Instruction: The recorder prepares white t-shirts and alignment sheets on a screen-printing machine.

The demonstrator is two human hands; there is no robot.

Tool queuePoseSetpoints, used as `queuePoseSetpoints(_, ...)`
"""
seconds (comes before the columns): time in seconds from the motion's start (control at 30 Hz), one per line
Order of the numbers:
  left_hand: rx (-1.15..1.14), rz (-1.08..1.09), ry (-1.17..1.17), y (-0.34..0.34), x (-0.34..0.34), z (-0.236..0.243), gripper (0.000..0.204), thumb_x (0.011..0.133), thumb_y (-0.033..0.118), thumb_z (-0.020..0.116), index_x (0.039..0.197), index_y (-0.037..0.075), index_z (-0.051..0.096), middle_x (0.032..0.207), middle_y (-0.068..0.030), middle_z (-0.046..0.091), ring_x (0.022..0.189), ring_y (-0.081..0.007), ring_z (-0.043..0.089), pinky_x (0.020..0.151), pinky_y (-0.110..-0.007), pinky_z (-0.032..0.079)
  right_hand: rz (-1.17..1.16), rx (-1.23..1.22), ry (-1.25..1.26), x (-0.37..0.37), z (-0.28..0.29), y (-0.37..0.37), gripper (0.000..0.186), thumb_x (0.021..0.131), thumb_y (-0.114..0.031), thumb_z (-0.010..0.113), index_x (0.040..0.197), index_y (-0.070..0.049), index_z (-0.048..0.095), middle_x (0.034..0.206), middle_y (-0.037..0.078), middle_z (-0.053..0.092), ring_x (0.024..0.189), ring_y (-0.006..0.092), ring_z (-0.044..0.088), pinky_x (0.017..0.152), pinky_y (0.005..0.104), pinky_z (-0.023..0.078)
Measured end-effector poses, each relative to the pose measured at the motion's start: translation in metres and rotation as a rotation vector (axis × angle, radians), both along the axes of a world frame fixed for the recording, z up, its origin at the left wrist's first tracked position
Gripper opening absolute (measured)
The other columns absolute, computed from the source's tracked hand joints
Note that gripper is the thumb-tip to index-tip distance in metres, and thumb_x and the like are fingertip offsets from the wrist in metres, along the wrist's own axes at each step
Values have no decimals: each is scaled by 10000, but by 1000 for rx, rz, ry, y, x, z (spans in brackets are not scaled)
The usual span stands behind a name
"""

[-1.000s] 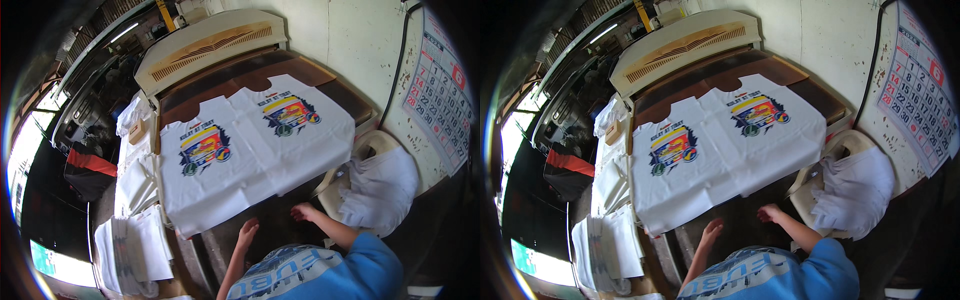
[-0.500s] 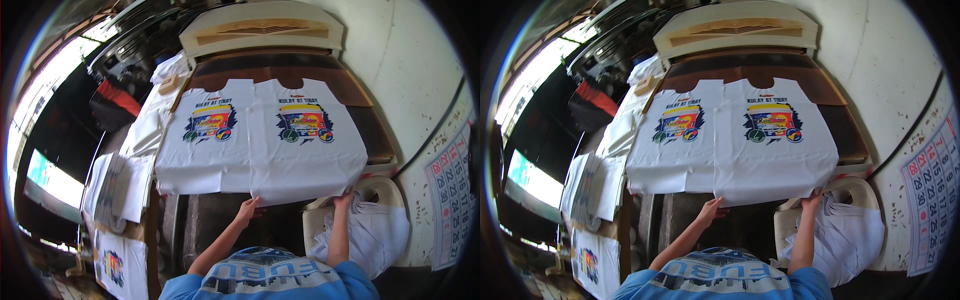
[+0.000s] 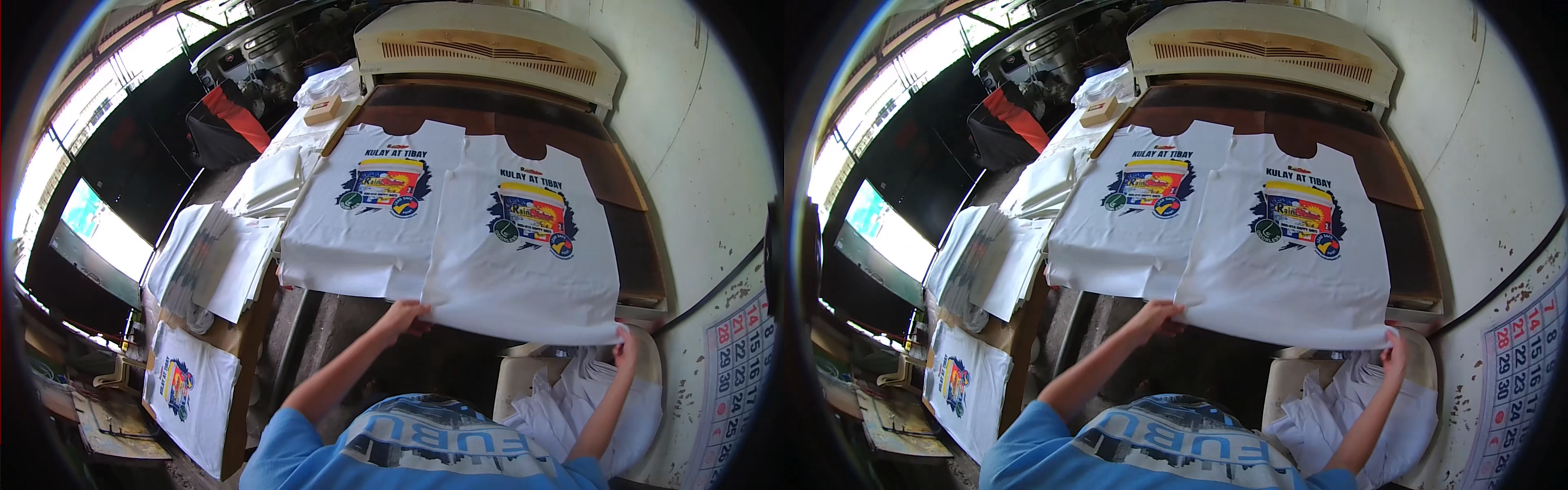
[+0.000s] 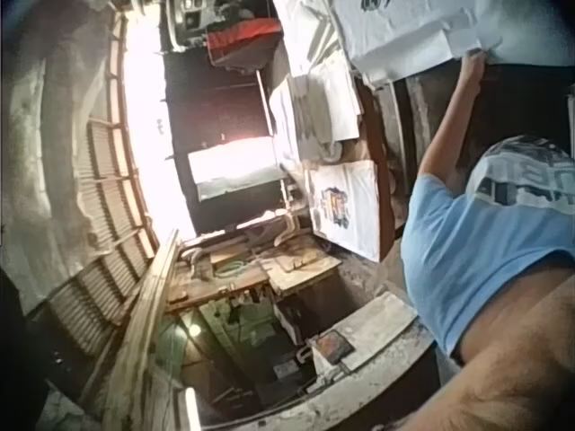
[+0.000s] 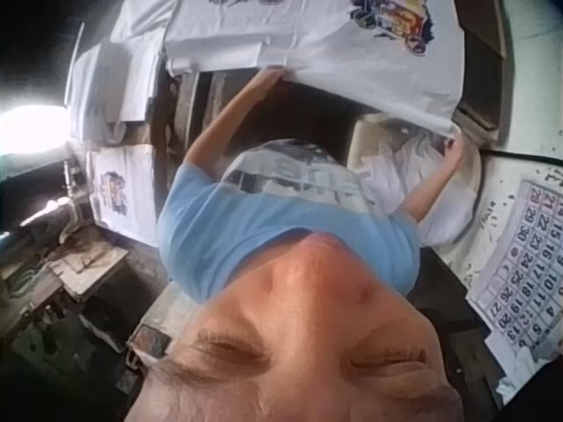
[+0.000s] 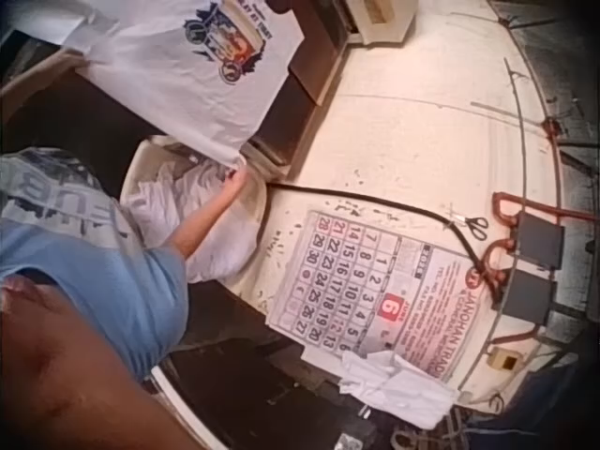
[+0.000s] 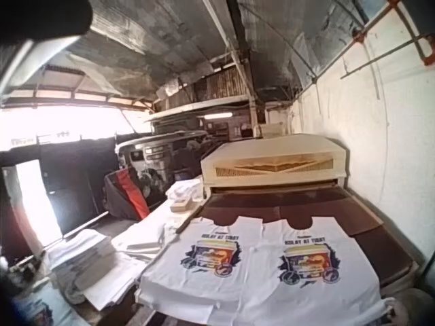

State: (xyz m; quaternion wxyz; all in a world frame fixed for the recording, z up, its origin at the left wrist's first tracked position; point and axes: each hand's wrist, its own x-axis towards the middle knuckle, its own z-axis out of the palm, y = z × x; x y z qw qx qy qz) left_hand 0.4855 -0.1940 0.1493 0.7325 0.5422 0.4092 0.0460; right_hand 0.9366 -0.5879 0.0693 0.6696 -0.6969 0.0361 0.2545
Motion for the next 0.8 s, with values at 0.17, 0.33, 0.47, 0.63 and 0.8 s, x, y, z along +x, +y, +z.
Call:
queuePoseSetpoints(0.17, 28, 161, -222, 139, 96, 82, 189, 803, 127, 491, 920, -14, 539, 796, -106, 585, 746, -215, 593, 590, -314, 511, 74, 316, -234, 44, 169, 111, 205, 868, -275, 457, 946, -98, 523, 787, 21, 564, 636, 129, 562, 513, 274, 485)
queuePoseSetpoints(0.33, 494, 330, -1038, 273, 72, 242, 172, 824, 213, 494, 866, 49, 524, 810, -74, 556, 779, -199, 574, 677, -314, 493, 102, 728, -660, -64, 333, 235, 113, 807, -153, 562, 883, -75, 535, 818, 33, 571, 759, 145, 572, 608, 260, 473)
queuePoseSetpoints(0.47, 587, 378, -1089, 283, -9, 265, 270, 861, 213, 457, 1075, 56, 505, 1028, -51, 550, 963, -171, 521, 815, -358, 437, 166, 589, -542, -148, 314, 255, 128, 812, -208, 541, 876, -97, 531, 797, 23, 581, 598, 109, 561, 476, 230, 430)
queuePoseSetpoints(0.63, 630, 462, -805, 299, -113, 190, 244, 844, 236, 486, 1009, 68, 548, 990, -19, 559, 939, -115, 513, 767, -326, 438, 300, 324, -409, -224, 231, 293, 130, 784, -195, 530, 729, -78, 544, 669, 52, 588, 410, 65, 464, 322, 197, 340)
queuePoseSetpoints(0.8, 742, 604, -343, 322, -202, 67, 228, 785, 252, 537, 798, 35, 608, 741, -11, 582, 716, -104, 519, 631, -252, 399, 414, 78, -350, -273, 162, 317, 123, 741, -132, 530, 652, -53, 555, 589, 46, 572, 369, 55, 417, 311, 189, 289)
